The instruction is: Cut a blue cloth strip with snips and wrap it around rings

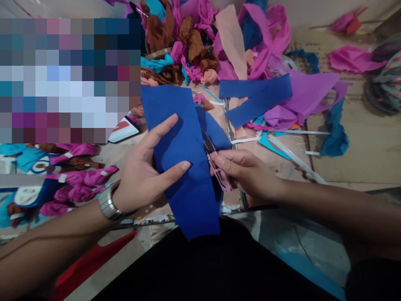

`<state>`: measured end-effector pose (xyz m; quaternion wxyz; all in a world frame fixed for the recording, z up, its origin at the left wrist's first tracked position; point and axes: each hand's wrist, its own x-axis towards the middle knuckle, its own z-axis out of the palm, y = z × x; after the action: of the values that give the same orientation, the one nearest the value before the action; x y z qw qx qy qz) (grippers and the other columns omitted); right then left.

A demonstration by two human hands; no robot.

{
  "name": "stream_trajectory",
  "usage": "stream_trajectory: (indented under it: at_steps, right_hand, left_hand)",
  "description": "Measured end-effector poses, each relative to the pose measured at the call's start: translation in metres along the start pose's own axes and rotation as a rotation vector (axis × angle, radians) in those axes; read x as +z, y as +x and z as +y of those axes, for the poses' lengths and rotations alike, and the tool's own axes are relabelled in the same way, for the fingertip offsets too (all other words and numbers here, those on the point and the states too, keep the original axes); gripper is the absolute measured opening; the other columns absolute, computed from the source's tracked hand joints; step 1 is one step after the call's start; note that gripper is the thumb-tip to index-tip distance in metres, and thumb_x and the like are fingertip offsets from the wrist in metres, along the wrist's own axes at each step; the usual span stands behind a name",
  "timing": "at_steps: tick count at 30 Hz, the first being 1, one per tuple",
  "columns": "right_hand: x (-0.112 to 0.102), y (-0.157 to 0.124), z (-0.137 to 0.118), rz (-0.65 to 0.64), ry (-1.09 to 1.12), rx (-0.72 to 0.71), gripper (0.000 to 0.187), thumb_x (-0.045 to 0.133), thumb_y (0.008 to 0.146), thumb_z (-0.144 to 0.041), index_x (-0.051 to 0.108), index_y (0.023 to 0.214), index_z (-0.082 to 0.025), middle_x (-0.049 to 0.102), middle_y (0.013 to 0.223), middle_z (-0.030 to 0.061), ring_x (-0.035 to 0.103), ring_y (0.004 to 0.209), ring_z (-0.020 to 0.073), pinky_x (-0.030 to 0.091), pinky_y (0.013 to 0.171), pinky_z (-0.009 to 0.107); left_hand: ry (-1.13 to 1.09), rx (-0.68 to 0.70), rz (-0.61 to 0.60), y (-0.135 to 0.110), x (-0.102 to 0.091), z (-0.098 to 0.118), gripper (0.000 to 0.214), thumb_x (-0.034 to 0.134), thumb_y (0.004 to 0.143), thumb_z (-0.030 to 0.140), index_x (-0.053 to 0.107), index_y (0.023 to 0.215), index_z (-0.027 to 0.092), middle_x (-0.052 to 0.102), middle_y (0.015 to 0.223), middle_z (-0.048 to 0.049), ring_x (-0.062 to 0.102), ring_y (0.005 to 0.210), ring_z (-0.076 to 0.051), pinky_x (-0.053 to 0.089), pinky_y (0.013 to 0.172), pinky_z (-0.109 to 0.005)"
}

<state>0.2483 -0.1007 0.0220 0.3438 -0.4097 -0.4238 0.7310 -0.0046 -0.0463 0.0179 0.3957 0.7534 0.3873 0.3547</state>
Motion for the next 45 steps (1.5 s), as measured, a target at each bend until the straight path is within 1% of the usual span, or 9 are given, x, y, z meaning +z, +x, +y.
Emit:
stream_trajectory:
  at_steps: [4, 9, 16, 21, 27, 30, 34, 40, 45]
  right_hand:
    - [-0.002, 0.002, 0.001, -0.023, 0.017, 0.023, 0.047, 0.063, 0.104, -0.057, 0.061, 0.078, -0.019, 0.061, 0.058, -0.004, 0.054, 0.051, 0.0089, 0.039, 0.051, 0.022]
    - [-0.004, 0.004, 0.0, -0.041, 0.063, 0.099, 0.049, 0.065, 0.102, -0.061, 0.062, 0.08, -0.018, 0.064, 0.059, -0.0025, 0.053, 0.049, 0.0082, 0.035, 0.046, 0.021]
    - [-0.003, 0.004, -0.002, -0.031, 0.123, 0.137, 0.048, 0.071, 0.097, -0.061, 0.062, 0.08, -0.018, 0.064, 0.059, -0.0018, 0.055, 0.051, 0.0094, 0.034, 0.045, 0.022]
    - [-0.002, 0.004, 0.0, -0.044, 0.128, 0.116, 0.048, 0.07, 0.098, -0.061, 0.062, 0.079, -0.018, 0.064, 0.06, -0.0021, 0.056, 0.051, 0.0092, 0.036, 0.046, 0.021]
    - [-0.001, 0.004, 0.0, -0.065, 0.11, 0.141, 0.051, 0.068, 0.098, -0.063, 0.061, 0.078, -0.018, 0.067, 0.061, -0.0004, 0.057, 0.051, 0.0092, 0.038, 0.048, 0.021]
    - [0.0, 0.004, 0.001, -0.066, 0.112, 0.131, 0.049, 0.068, 0.099, -0.063, 0.061, 0.08, -0.018, 0.067, 0.061, -0.0005, 0.058, 0.051, 0.0096, 0.038, 0.047, 0.021]
    - [-0.001, 0.005, 0.004, -0.059, 0.119, 0.117, 0.048, 0.069, 0.098, -0.063, 0.061, 0.082, -0.019, 0.064, 0.056, -0.002, 0.06, 0.052, 0.0115, 0.038, 0.047, 0.021]
    - [-0.001, 0.005, 0.006, -0.049, 0.099, 0.092, 0.047, 0.071, 0.098, -0.061, 0.062, 0.079, -0.018, 0.063, 0.055, -0.0024, 0.057, 0.049, 0.0099, 0.038, 0.047, 0.021]
    - [-0.001, 0.004, 0.005, -0.038, 0.078, 0.087, 0.05, 0.067, 0.099, -0.064, 0.061, 0.079, -0.019, 0.066, 0.061, -0.0009, 0.06, 0.054, 0.0104, 0.041, 0.05, 0.021]
  left_hand:
    - [0.015, 0.035, -0.019, 0.0, 0.001, 0.0, 0.093, 0.092, 0.079, 0.035, 0.05, 0.162, 0.031, 0.054, 0.164, -0.0066, 0.052, 0.152, -0.033, 0.039, 0.133, -0.051]
    - [0.065, 0.074, -0.032, 0.0, 0.0, 0.002, 0.093, 0.092, 0.081, 0.037, 0.048, 0.163, 0.032, 0.053, 0.165, -0.0047, 0.052, 0.152, -0.033, 0.042, 0.131, -0.053]
    - [0.004, 0.024, -0.026, 0.0, 0.002, 0.006, 0.09, 0.092, 0.081, 0.034, 0.05, 0.161, 0.029, 0.051, 0.166, -0.0061, 0.049, 0.154, -0.033, 0.038, 0.134, -0.05]
    - [0.032, 0.024, -0.03, 0.0, 0.002, 0.007, 0.089, 0.091, 0.082, 0.039, 0.051, 0.161, 0.027, 0.053, 0.165, -0.0082, 0.052, 0.152, -0.034, 0.042, 0.131, -0.053]
    - [0.065, -0.041, -0.048, -0.001, 0.002, 0.01, 0.088, 0.087, 0.084, 0.053, 0.049, 0.161, 0.032, 0.05, 0.167, -0.0082, 0.047, 0.155, -0.038, 0.037, 0.133, -0.058]
    - [0.055, -0.035, -0.049, -0.001, 0.003, 0.011, 0.088, 0.087, 0.084, 0.051, 0.049, 0.161, 0.031, 0.05, 0.167, -0.0087, 0.047, 0.155, -0.038, 0.038, 0.133, -0.059]
    - [0.05, -0.055, -0.051, -0.002, 0.004, 0.011, 0.086, 0.087, 0.085, 0.051, 0.049, 0.16, 0.034, 0.05, 0.167, -0.0051, 0.046, 0.156, -0.037, 0.039, 0.133, -0.06]
    - [0.043, -0.058, -0.055, -0.003, 0.004, 0.011, 0.085, 0.086, 0.085, 0.053, 0.048, 0.16, 0.039, 0.049, 0.168, -0.0012, 0.045, 0.157, -0.036, 0.037, 0.134, -0.06]
    - [0.039, -0.012, -0.041, -0.003, 0.003, 0.009, 0.089, 0.089, 0.083, 0.047, 0.049, 0.161, 0.034, 0.05, 0.167, -0.0023, 0.047, 0.155, -0.036, 0.038, 0.135, -0.057]
